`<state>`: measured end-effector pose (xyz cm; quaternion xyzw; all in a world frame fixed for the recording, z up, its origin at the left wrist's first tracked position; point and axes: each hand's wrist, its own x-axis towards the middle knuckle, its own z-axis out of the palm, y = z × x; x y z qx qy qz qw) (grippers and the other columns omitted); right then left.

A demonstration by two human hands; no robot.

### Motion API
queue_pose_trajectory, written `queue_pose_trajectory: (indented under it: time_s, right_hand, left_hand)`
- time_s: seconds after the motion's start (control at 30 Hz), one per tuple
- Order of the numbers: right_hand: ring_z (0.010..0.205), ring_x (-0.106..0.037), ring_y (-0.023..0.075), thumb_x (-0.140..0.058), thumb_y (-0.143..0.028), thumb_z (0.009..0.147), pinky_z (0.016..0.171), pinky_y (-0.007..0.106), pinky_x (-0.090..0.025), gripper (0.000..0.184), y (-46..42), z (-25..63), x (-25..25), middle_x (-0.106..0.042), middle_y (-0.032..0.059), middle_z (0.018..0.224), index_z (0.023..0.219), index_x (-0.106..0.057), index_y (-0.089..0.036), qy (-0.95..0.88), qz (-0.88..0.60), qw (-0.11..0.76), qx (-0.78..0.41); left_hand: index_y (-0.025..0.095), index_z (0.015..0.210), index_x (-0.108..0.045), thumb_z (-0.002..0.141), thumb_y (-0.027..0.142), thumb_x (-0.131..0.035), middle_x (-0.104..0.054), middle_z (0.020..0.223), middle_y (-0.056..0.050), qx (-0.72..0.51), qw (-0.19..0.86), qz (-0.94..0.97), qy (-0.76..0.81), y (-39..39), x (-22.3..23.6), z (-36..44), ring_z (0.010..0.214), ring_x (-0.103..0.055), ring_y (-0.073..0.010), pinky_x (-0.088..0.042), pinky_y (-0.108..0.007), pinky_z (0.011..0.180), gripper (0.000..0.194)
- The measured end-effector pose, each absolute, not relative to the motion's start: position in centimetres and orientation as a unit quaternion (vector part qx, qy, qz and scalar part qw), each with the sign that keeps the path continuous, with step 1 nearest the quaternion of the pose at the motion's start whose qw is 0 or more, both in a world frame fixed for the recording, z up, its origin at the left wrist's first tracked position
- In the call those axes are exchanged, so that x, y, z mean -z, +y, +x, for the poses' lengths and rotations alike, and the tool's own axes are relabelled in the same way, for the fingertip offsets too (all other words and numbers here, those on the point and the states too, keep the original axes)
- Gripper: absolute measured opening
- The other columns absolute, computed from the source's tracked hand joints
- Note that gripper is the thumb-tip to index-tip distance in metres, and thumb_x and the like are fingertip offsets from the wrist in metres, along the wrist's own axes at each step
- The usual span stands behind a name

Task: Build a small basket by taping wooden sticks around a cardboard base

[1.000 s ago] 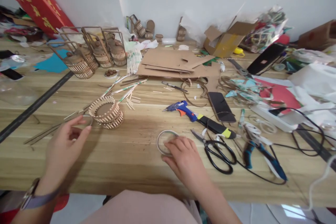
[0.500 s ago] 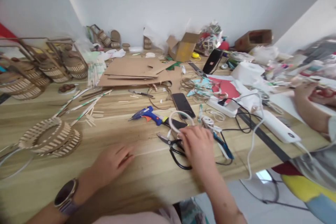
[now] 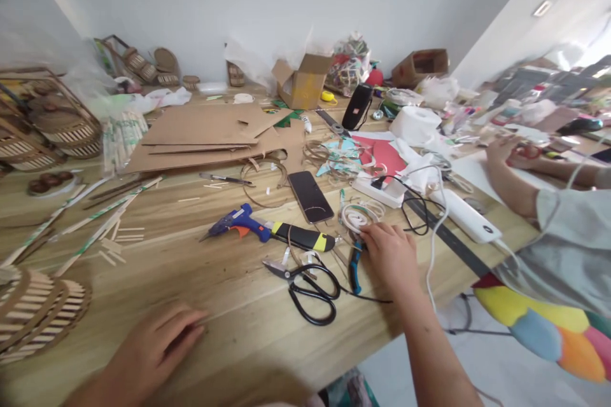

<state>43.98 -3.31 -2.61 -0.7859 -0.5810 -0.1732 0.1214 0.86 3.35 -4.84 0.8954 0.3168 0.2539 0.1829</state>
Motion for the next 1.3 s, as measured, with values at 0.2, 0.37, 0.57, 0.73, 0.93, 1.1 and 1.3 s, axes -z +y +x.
queue_pose_trajectory:
  time_s: [0.2,0.37,0.57,0.73,0.93,1.1,1.3]
  right_hand:
    - [0.082,-0.063,0.0241,-0.049,-0.033,0.091,0.072,0.037,-0.041,0.028,-2.0,47.0,2.5,-0.074,0.0062,0.087,0.087,-0.075,-0.024,-0.563,-0.804,0.11,0.158]
    - [0.082,-0.066,0.0247,-0.047,-0.03,0.09,0.069,0.037,-0.045,0.031,-1.8,46.9,1.5,-0.074,0.0097,0.1,0.095,-0.075,-0.02,-0.546,-0.809,0.136,0.171]
    - [0.085,-0.066,0.0222,-0.048,-0.033,0.096,0.077,0.034,-0.048,0.027,-2.4,36.6,-0.2,-0.073,0.0074,0.091,0.1,-0.071,-0.02,-0.671,-0.687,0.244,0.135]
    - [0.093,-0.065,0.0224,-0.05,-0.034,0.097,0.083,0.034,-0.047,0.025,0.4,28.6,0.5,-0.072,0.007,0.1,0.106,-0.069,-0.021,-0.722,-0.683,0.107,0.03]
    - [0.095,-0.062,0.0275,-0.053,-0.034,0.094,0.079,0.034,-0.045,0.026,6.8,26.3,1.8,-0.068,0.0129,0.098,0.104,-0.067,-0.015,-0.677,-0.733,0.048,0.052]
    - [0.1,-0.061,0.0262,-0.052,-0.031,0.095,0.083,0.032,-0.044,0.023,7.8,26.6,2.3,-0.066,0.0127,0.101,0.102,-0.067,-0.015,-0.649,-0.757,0.018,0.067]
    - [0.097,-0.063,0.0279,-0.05,-0.03,0.096,0.085,0.035,-0.045,0.028,7.8,28.3,2.2,-0.066,0.0156,0.102,0.106,-0.067,-0.011,-0.596,-0.798,-0.013,0.087]
  left_hand:
    - [0.026,0.096,-0.071,0.099,0.035,-0.047,-0.073,0.082,-0.001,-0.255,0.187,0.904,0.287,3.5,4.5,0.9,0.072,-0.069,-0.0154,-0.055,-0.022,0.067,0.025]
    - [0.025,0.1,-0.068,0.101,0.034,-0.046,-0.072,0.085,0.0,-0.252,0.189,0.906,0.282,3.3,4.4,1.1,0.074,-0.068,-0.0144,-0.052,-0.023,0.068,0.024]
    - [0.022,0.098,-0.068,0.104,0.033,-0.036,-0.072,0.084,-0.002,-0.237,0.179,0.91,0.29,2.7,3.8,1.4,0.076,-0.067,-0.0173,-0.051,-0.029,0.07,0.035]
    - [0.02,0.089,-0.068,0.105,0.031,-0.031,-0.069,0.081,-0.003,-0.211,0.171,0.92,0.284,2.0,3.1,2.0,0.075,-0.063,-0.0191,-0.048,-0.031,0.071,0.042]
    - [0.019,0.083,-0.063,0.101,0.022,-0.044,-0.067,0.08,-0.001,-0.153,0.162,0.939,0.261,1.4,2.7,3.0,0.077,-0.06,-0.0178,-0.044,-0.03,0.072,0.027]
    - [0.019,0.08,-0.06,0.098,0.021,-0.051,-0.064,0.08,0.0,-0.127,0.13,0.955,0.233,1.2,3.6,3.9,0.076,-0.058,-0.0169,-0.042,-0.031,0.069,0.02]
    - [0.018,0.076,-0.059,0.097,0.023,-0.055,-0.063,0.078,0.0,-0.121,0.129,0.956,0.236,1.7,4.1,4.0,0.074,-0.057,-0.016,-0.038,-0.03,0.067,0.022]
